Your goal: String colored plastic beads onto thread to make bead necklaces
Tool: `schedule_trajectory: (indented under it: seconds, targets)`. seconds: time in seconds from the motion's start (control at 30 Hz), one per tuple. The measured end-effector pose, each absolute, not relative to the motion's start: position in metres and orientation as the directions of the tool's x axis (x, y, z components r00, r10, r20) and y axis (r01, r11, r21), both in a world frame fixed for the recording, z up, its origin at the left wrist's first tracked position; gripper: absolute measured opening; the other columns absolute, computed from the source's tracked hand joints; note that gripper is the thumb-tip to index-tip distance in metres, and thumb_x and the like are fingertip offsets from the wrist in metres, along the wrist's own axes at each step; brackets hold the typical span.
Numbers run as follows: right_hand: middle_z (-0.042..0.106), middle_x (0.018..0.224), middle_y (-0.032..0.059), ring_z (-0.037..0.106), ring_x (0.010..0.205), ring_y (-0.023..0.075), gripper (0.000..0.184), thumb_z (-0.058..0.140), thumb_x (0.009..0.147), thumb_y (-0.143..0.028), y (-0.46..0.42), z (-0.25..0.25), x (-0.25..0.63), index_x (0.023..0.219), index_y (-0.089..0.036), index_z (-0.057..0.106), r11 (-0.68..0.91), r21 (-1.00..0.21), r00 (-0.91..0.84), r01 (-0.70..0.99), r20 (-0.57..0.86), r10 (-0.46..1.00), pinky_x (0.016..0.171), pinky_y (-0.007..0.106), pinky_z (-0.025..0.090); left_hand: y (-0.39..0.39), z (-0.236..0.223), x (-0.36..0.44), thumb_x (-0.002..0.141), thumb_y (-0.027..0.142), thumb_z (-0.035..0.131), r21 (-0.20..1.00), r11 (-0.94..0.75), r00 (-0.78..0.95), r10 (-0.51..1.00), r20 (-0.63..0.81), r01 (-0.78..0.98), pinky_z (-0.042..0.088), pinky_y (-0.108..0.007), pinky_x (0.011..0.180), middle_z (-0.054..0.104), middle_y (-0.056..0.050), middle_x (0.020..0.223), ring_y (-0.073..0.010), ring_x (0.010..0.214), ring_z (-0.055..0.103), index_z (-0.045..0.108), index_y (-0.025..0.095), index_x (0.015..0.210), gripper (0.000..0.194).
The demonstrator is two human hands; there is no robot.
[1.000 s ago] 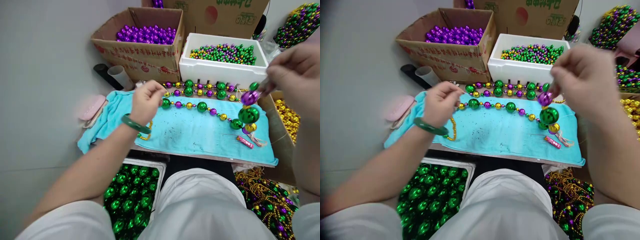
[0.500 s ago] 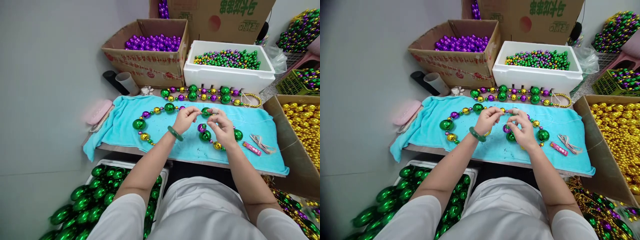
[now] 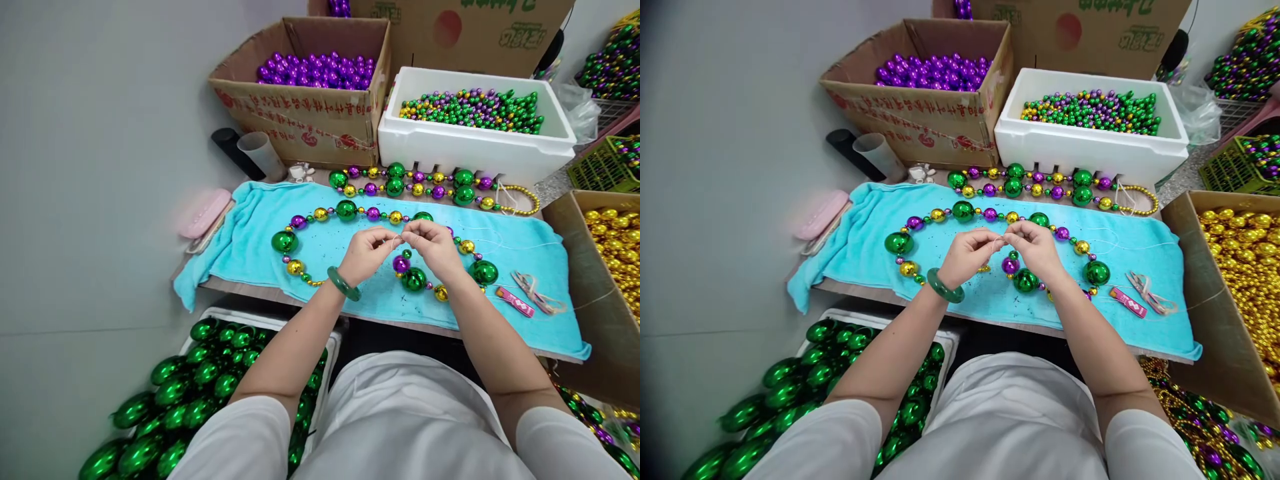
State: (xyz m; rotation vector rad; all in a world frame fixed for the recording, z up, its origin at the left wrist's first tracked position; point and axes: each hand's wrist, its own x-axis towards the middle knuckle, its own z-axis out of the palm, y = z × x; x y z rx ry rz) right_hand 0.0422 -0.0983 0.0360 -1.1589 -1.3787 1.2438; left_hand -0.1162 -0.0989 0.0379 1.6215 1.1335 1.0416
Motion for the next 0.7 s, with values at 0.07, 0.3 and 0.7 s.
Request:
schedule_trajectory:
  seconds: [0.07,0.3,0.7]
  targets:
    - [0.050,0.058,-0.0031,0.038,0.053,0.0094,0.018,0.064,0.071,-0.036,-0.096,0.038,0.042,0.069,-0.018,0.061,0.030,-0.996,-0.143,0.082,0.018,0.990,0.053,0.025,0.033,-0.099,0.037,-0.117,0.075,0.031,0.065,0.955,-0.191,0.235,0.962,0.136,0.229,0.039,-0.024,0.053,0.061,-0.001,0.066,-0.0094,0.056,0.048,0.071,0.016,0.073,0.016]
    - [0.056,0.064,-0.0015,0.044,0.058,0.0099,0.019,0.068,0.065,-0.034,-0.090,0.040,0.043,0.067,-0.017,0.062,-0.032,-0.999,-0.163,0.042,-0.038,0.986,0.057,0.026,0.034,-0.094,0.029,-0.113,0.068,0.031,0.072,0.966,-0.107,0.168,0.983,0.068,0.237,0.035,-0.023,0.051,0.055,0.003,0.054,-0.0079,0.051,0.042,0.072,0.016,0.076,0.017]
    - [0.043,0.052,-0.0051,0.033,0.049,0.0086,0.014,0.059,0.073,-0.029,-0.096,0.047,0.044,0.072,-0.016,0.062,0.095,-0.892,-0.100,0.441,0.057,0.993,0.051,0.025,0.025,-0.094,0.043,-0.112,0.080,0.033,0.057,0.905,-0.205,0.183,0.973,0.145,0.373,0.035,-0.024,0.054,0.056,0.002,0.056,-0.0102,0.056,0.046,0.071,0.015,0.075,0.023]
